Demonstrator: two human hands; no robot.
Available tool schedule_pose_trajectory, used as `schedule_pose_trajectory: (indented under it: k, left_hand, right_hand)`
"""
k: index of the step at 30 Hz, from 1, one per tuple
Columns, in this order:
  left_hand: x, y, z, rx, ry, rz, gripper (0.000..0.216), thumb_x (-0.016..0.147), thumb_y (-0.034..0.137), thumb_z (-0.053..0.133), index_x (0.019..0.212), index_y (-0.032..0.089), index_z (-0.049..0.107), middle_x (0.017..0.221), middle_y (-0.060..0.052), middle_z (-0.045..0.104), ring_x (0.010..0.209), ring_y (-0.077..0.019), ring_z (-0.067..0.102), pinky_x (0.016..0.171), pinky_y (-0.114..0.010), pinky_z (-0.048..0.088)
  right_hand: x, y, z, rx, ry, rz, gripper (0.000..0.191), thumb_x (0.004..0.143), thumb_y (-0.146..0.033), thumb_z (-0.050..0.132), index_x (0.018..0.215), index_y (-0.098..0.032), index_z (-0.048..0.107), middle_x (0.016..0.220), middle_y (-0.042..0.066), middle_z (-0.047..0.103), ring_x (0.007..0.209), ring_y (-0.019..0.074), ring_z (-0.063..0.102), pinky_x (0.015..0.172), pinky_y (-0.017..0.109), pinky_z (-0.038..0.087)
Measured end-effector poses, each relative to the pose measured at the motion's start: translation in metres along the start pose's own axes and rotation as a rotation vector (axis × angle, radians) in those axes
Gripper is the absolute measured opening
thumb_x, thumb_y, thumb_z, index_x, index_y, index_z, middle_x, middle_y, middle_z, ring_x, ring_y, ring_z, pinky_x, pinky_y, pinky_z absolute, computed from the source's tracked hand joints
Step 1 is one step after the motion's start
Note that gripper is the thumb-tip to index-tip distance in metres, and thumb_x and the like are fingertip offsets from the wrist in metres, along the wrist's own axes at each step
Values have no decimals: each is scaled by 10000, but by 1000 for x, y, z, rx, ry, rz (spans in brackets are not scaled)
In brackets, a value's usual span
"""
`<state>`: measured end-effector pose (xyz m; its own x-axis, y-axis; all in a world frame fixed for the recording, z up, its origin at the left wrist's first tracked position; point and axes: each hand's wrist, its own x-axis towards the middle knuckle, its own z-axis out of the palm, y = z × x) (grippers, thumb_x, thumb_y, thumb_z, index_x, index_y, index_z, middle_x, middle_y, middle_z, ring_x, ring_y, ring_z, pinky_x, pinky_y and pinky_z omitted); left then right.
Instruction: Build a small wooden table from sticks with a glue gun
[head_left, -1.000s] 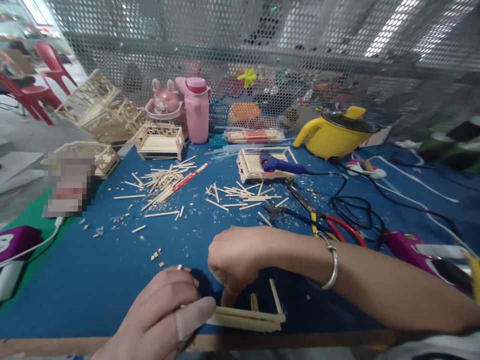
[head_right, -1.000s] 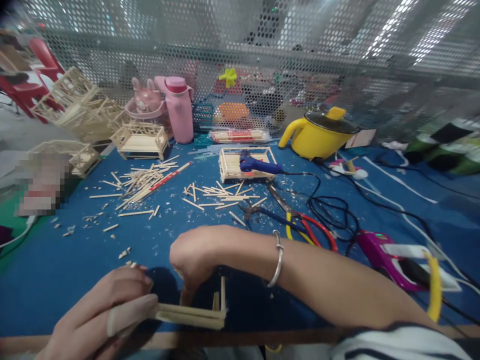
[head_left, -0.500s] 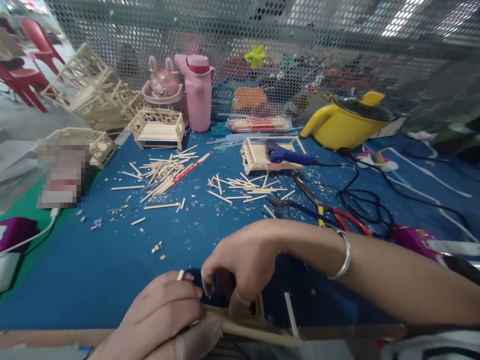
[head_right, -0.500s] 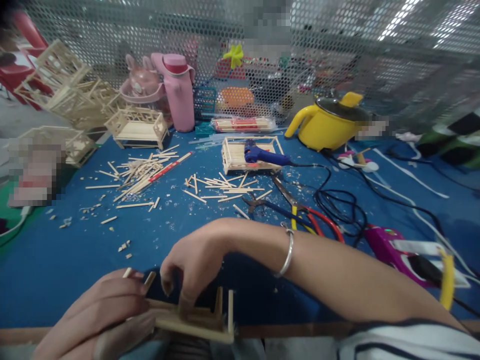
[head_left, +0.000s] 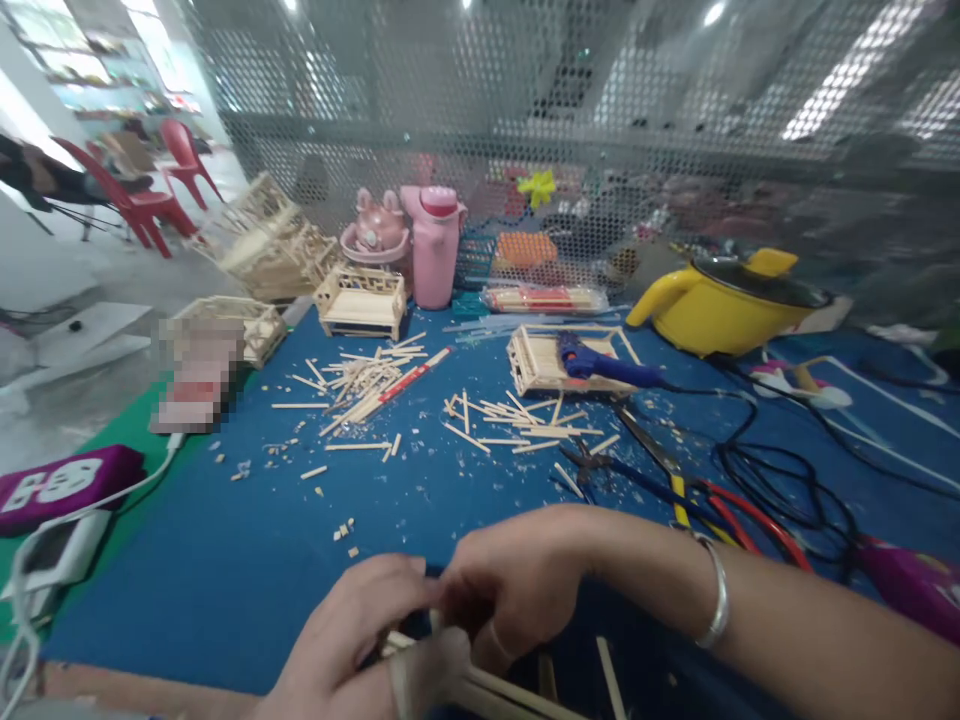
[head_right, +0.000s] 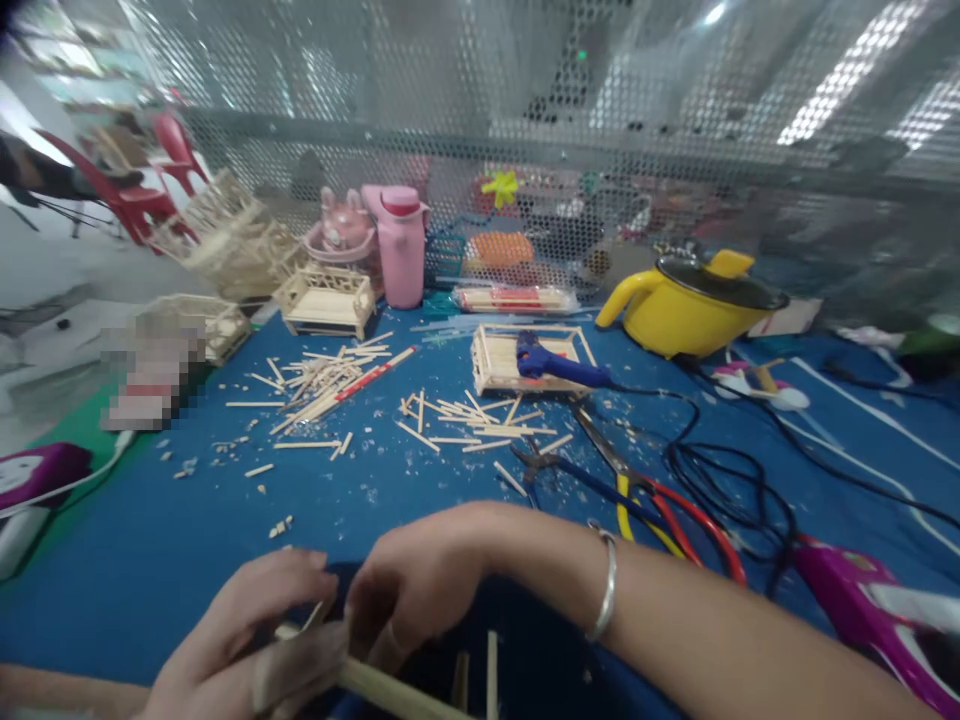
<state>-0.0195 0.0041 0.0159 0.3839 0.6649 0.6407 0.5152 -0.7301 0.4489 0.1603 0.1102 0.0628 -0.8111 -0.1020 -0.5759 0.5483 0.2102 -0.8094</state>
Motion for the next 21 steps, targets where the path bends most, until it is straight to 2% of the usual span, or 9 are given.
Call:
schedule_pose_trajectory:
  k: [2,4,7,9,13,16,19,21]
  left_hand:
    - [-4,1,11,17,157,-176,278,898,316,521,1169,298,583,1141,-89,620,1094,-212,596,905,-308,509]
    - [-6,4,22,-58,235,-406,434,855,451,551,1249,272,517,1215,-124,559,1073,-239,595,867,-328,523]
    - [-3,10,32,-301,256,-728,637,802,551,571,1327,219,428,1126,-120,582,941,-221,621,793,-311,535]
    - [0,12,35,-458,259,-853,677,799,555,570,1344,190,403,1043,-100,608,895,-208,617,795,-303,523]
    - [7,12,35,-605,278,-921,698,799,548,561,1358,175,373,1047,-90,606,860,-193,600,795,-298,492]
    - [10,10,32,-648,162,-892,651,832,524,526,1350,161,373,899,-55,614,795,-187,582,734,-286,473]
    - [13,8,30,-680,74,-875,587,856,515,494,1315,159,409,808,-26,596,741,-171,549,693,-271,446]
    - [16,7,29,-698,86,-881,556,858,514,493,1285,162,432,802,-13,577,718,-153,522,691,-264,430]
  right_hand:
    - [-2,-1,-1,-34,4,6,76,775,-106,524,797,-162,571,686,-64,526,634,87,487,571,160,401]
    - [-4,-2,-1,-56,27,18,152,731,-39,481,765,-164,560,666,-64,518,619,85,482,555,156,391]
    - [-10,-1,0,-36,117,47,146,711,-32,460,702,-168,512,601,-68,466,539,72,419,485,155,349]
    - [-14,2,4,13,188,65,97,733,-81,484,702,-172,497,585,-71,445,500,62,385,461,155,332]
    - [-22,12,14,285,293,130,60,802,-232,510,793,-194,465,596,-77,472,440,53,411,462,169,366]
    - [-24,17,18,477,434,107,209,837,-391,526,839,-204,431,621,-64,546,450,67,487,497,198,412]
    - [-23,17,14,537,693,25,319,803,-475,581,823,-203,416,678,-25,629,557,99,583,586,242,459]
    - [-24,17,7,552,917,-86,335,778,-476,610,799,-201,419,701,-9,644,637,119,614,654,272,477]
